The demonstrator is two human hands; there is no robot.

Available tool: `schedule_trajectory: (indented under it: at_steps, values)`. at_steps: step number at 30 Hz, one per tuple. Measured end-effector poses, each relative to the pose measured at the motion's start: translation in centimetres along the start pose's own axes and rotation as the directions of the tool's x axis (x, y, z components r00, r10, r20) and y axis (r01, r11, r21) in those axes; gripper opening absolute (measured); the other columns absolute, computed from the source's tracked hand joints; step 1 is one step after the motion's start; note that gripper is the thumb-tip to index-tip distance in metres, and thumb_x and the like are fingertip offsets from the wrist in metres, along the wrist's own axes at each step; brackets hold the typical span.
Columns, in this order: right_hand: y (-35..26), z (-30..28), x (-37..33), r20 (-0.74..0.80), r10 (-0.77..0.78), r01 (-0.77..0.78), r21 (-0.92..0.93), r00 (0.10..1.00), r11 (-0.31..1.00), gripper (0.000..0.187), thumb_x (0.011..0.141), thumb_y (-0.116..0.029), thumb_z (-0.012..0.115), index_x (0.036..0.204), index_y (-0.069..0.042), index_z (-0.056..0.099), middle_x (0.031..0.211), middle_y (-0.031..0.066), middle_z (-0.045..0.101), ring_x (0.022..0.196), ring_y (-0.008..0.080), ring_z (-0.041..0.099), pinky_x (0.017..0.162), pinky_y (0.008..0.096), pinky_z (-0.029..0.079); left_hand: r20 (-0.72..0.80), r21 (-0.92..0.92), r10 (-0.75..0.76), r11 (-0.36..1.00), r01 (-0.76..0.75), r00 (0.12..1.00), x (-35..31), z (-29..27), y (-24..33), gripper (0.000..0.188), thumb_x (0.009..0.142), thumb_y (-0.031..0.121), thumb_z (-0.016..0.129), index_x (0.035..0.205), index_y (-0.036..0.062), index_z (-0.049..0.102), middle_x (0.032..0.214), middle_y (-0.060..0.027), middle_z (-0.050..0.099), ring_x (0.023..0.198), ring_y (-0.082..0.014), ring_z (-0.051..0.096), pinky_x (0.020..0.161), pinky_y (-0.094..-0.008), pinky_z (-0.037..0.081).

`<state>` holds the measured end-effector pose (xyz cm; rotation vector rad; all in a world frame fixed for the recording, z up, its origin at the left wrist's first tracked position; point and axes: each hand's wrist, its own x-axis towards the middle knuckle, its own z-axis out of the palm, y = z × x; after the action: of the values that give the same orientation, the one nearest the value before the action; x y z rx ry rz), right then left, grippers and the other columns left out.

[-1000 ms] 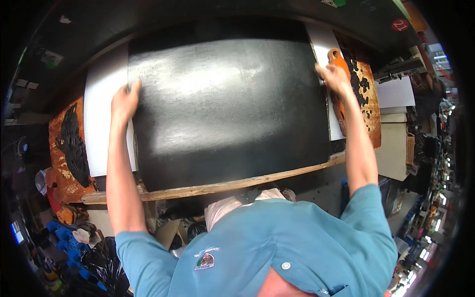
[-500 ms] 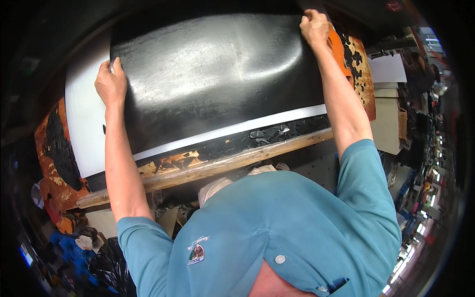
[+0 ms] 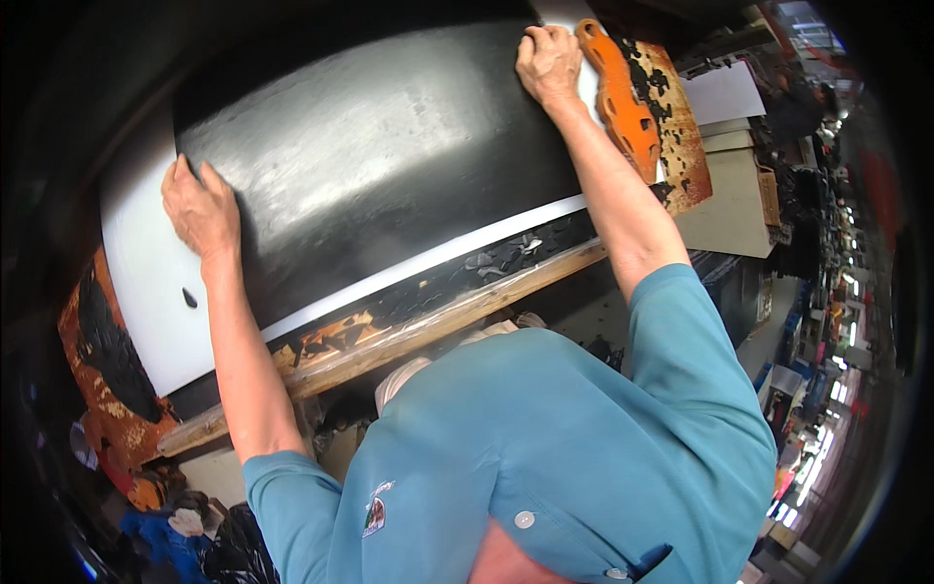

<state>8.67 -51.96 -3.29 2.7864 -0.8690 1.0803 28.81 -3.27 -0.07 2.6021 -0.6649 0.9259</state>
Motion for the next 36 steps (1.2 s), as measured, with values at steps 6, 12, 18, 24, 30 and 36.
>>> schedule_trajectory:
  at_steps: [6, 12, 18, 24, 30, 36]
  values:
    - [-0.4, -0.1, -0.1, -0.026, 0.015, -0.012, 0.110, 1.000, 0.994, 0.026, 0.094, -0.021, 0.067, 0.110, -0.007, 0.081, 0.120, 0.0173, 0.069, 0.117, 0.0368, 0.061, 0.104, 0.0509, 0.047, 0.433, 0.020, -0.138, 0.990, 0.143, 0.891, -1.1, -3.0, 7.7, 0.062, 0.104, 0.047, 0.062, 0.150, 0.0046, 0.059, 0.165, -0.0271, 0.041, 0.158, -0.0486, 0.026, 0.127, -0.0698, 0.011]
    - [0.3, -3.6, -0.1, 0.241, 0.033, -0.104, 0.286, 0.970, 0.953, 0.045, 0.094, -0.037, 0.071, 0.125, -0.003, 0.074, 0.128, 0.0195, 0.067, 0.125, 0.0385, 0.060, 0.113, 0.0497, 0.046, 0.414, -0.377, 0.377, 0.899, -0.221, 0.828, -5.0, -5.3, 17.4, 0.061, 0.101, 0.037, 0.069, 0.153, 0.0078, 0.056, 0.165, -0.0193, 0.046, 0.157, -0.0425, 0.033, 0.130, -0.0591, 0.020]
    - [9.7, -14.4, -4.0, 0.312, 0.133, -0.149, 0.030, 0.941, 0.988, 0.100, 0.078, -0.064, 0.085, 0.150, -0.002, 0.057, 0.157, 0.0293, 0.046, 0.146, 0.0439, 0.045, 0.122, 0.0510, 0.039, 0.375, -0.384, 0.400, 0.888, -0.252, 0.837, -5.2, -4.3, 16.1, 0.054, 0.101, 0.026, 0.070, 0.150, 0.0044, 0.059, 0.163, -0.0146, 0.050, 0.155, -0.0370, 0.040, 0.130, -0.0556, 0.025]
    - [12.7, -16.8, -8.2, 0.568, 0.182, -0.265, 0.067, 0.802, 0.962, 0.129, 0.068, -0.068, 0.087, 0.164, 0.001, 0.036, 0.166, 0.0368, 0.025, 0.156, 0.0512, 0.026, 0.126, 0.0566, 0.032, 0.478, -0.507, 0.404, 0.852, -0.130, 0.780, -4.8, -6.6, 20.1, 0.080, 0.091, 0.041, 0.083, 0.157, 0.0107, 0.051, 0.169, -0.0217, 0.036, 0.160, -0.0456, 0.026, 0.129, -0.0647, 0.019]
    - [13.5, -15.9, -8.1, 0.507, 0.069, -0.141, 0.106, 0.859, 0.984, 0.119, 0.065, -0.058, 0.090, 0.161, -0.004, 0.045, 0.163, 0.0339, 0.031, 0.147, 0.0492, 0.037, 0.122, 0.0548, 0.039, 0.510, -0.517, 0.585, 0.794, -0.319, 0.630, -7.6, -7.4, 26.6, 0.074, 0.092, 0.042, 0.079, 0.155, 0.0114, 0.056, 0.172, -0.0164, 0.033, 0.161, -0.0422, 0.023, 0.131, -0.0613, 0.016]
    - [12.1, -17.9, -7.1, 0.514, 0.157, -0.379, 0.362, 0.843, 0.852, 0.100, 0.064, -0.047, 0.093, 0.150, -0.007, 0.061, 0.158, 0.0336, 0.042, 0.147, 0.0445, 0.043, 0.122, 0.0499, 0.039, 0.427, -0.611, 0.563, 0.756, -0.234, 0.707, -8.0, -5.8, 24.9, 0.057, 0.093, 0.023, 0.080, 0.146, 0.0093, 0.063, 0.163, -0.0164, 0.049, 0.157, -0.0413, 0.035, 0.130, -0.0598, 0.021]
